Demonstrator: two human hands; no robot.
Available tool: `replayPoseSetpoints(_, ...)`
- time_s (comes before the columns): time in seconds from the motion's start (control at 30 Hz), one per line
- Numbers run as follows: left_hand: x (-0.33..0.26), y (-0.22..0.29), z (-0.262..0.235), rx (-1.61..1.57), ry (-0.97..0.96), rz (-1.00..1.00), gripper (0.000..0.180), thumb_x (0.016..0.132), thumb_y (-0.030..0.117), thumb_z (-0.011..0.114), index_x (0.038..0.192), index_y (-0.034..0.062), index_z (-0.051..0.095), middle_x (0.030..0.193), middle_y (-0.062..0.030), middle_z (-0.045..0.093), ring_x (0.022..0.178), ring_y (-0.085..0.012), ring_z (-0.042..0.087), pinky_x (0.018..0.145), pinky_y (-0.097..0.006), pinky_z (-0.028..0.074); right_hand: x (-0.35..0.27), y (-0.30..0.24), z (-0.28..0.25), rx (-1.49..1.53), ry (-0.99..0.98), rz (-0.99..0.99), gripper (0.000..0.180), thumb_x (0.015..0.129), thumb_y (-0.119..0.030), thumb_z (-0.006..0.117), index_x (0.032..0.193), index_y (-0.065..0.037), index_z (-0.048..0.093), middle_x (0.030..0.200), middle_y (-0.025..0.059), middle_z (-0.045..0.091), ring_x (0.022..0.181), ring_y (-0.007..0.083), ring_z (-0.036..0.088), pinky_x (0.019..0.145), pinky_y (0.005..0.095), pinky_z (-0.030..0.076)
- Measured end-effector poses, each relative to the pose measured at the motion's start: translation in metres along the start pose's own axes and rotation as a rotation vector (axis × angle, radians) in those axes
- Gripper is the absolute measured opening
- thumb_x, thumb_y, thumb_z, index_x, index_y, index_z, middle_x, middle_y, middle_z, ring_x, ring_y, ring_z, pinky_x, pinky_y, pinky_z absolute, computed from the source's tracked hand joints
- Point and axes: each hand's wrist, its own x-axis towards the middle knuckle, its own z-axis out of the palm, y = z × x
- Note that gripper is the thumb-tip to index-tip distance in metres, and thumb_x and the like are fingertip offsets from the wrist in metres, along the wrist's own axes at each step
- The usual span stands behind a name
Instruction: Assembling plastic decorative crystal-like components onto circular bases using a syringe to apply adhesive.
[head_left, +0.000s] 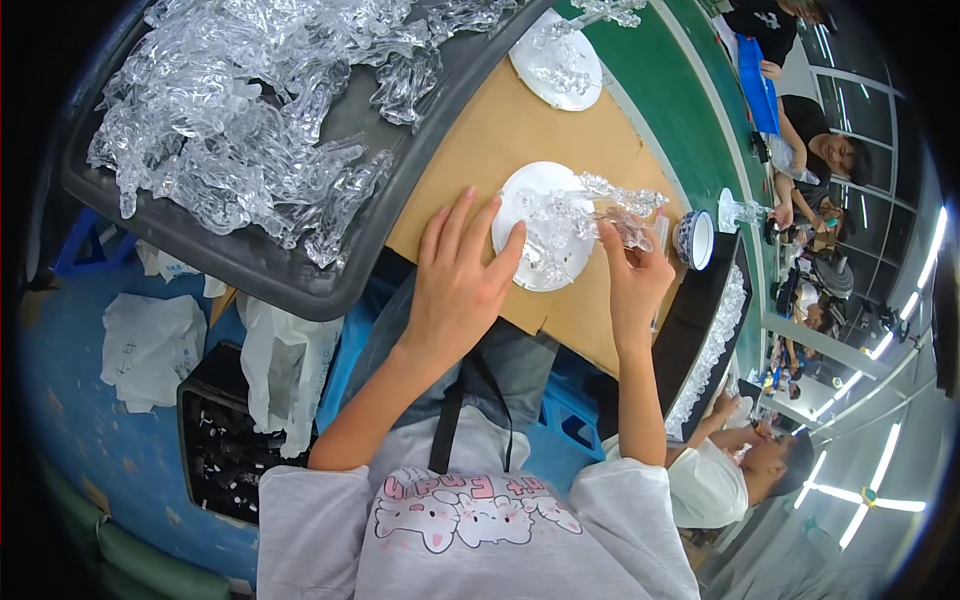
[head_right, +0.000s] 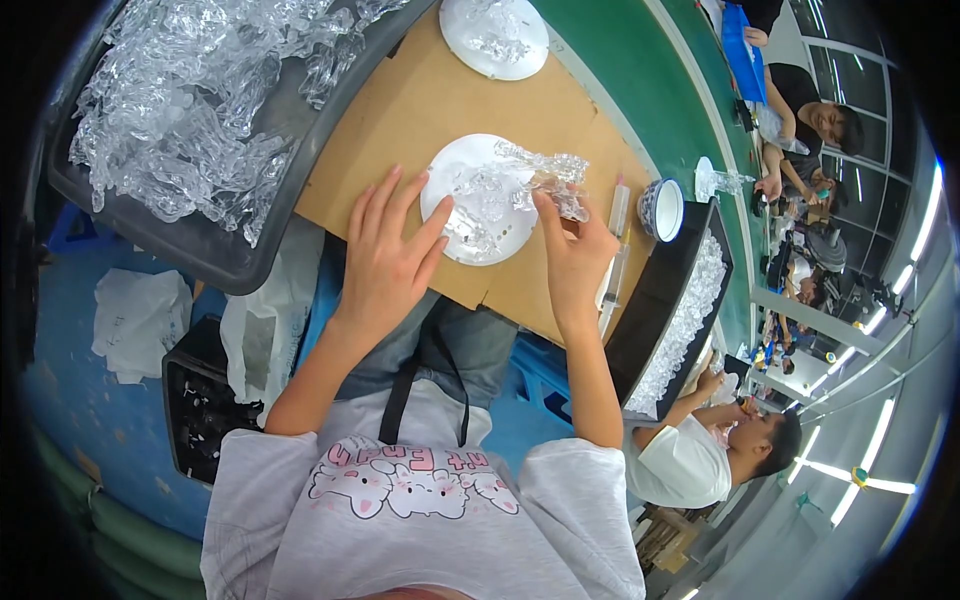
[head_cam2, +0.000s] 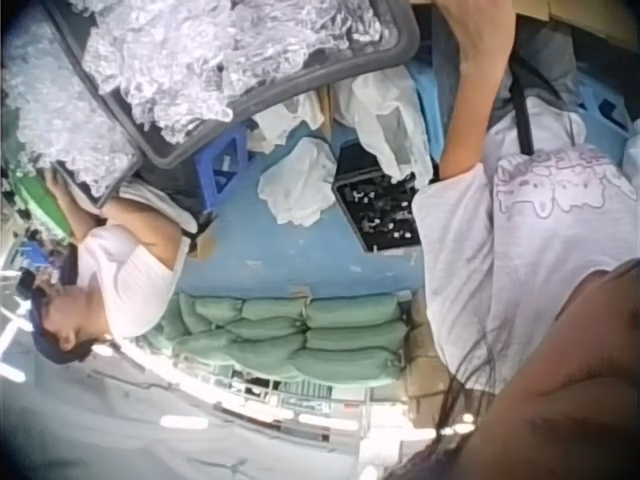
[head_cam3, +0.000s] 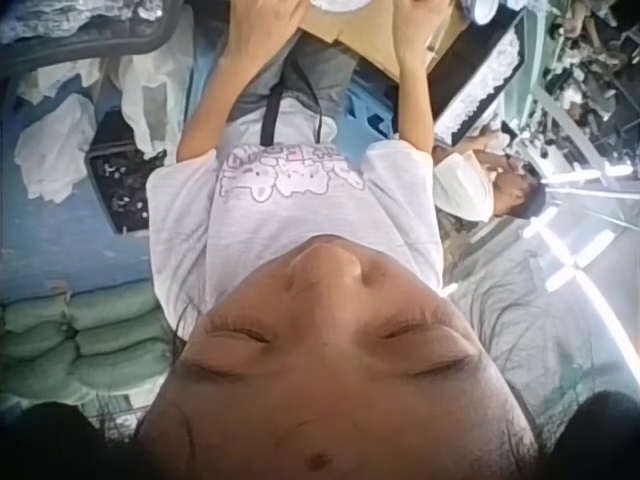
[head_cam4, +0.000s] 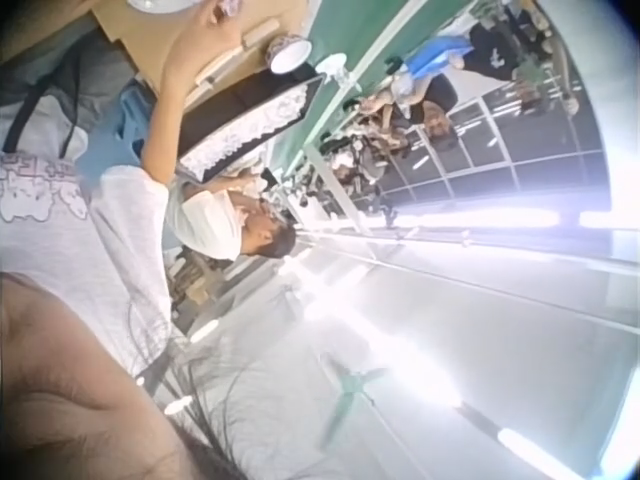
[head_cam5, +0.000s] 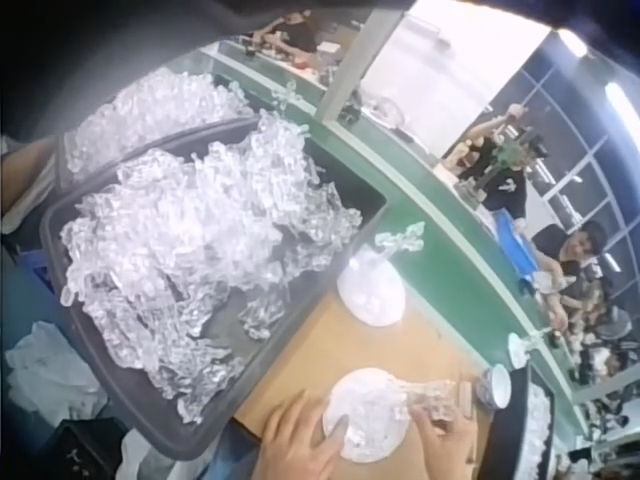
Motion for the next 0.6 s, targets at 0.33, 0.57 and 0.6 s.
replayPoseSetpoints(0.33, 0.0, 0.003, 0.001, 0.037, 0.006, 0.01, 0.036, 0.076, 0.012, 0.062, 0.112, 0.0098, 0.058, 0.124, -0.0139, 0.044, 0.12, -0.0355, 0.037, 0.097, -0.048, 0.031, 0.005, 0.008, -0.006, -0.158, -0.049, -0.212, 0.024, 0.08, -0.01, 0.067, 0.1, 0.003, 0.062, 0.084, 0.0069, 0.066, 0.078, 0.0118, 0.063, 0.072, 0.0241, 0.05)
replayPoseSetpoints(0.57, -0.002, -0.002, 0.005, 0.032, 0.024, 0.029, 0.036, 0.076, 0.013, 0.062, 0.112, 0.0096, 0.057, 0.123, -0.0139, 0.045, 0.12, -0.035, 0.038, 0.097, -0.048, 0.031, 0.017, 0.035, -0.012, 0.376, -0.084, 0.193, 0.025, 0.084, -0.016, 0.062, 0.097, 0.005, 0.06, 0.088, 0.0067, 0.064, 0.074, 0.0098, 0.06, 0.07, 0.0231, 0.05)
replayPoseSetpoints(0.6, -0.002, -0.001, 0.005, 0.039, 0.032, 0.036, 0.036, 0.076, 0.013, 0.062, 0.112, 0.0098, 0.058, 0.123, -0.0139, 0.045, 0.12, -0.0349, 0.038, 0.097, -0.047, 0.032, 0.017, 0.037, -0.013, 0.443, -0.081, 0.23, 0.025, 0.085, -0.018, 0.061, 0.097, 0.005, 0.06, 0.088, 0.0067, 0.063, 0.074, 0.0096, 0.06, 0.07, 0.0234, 0.05)
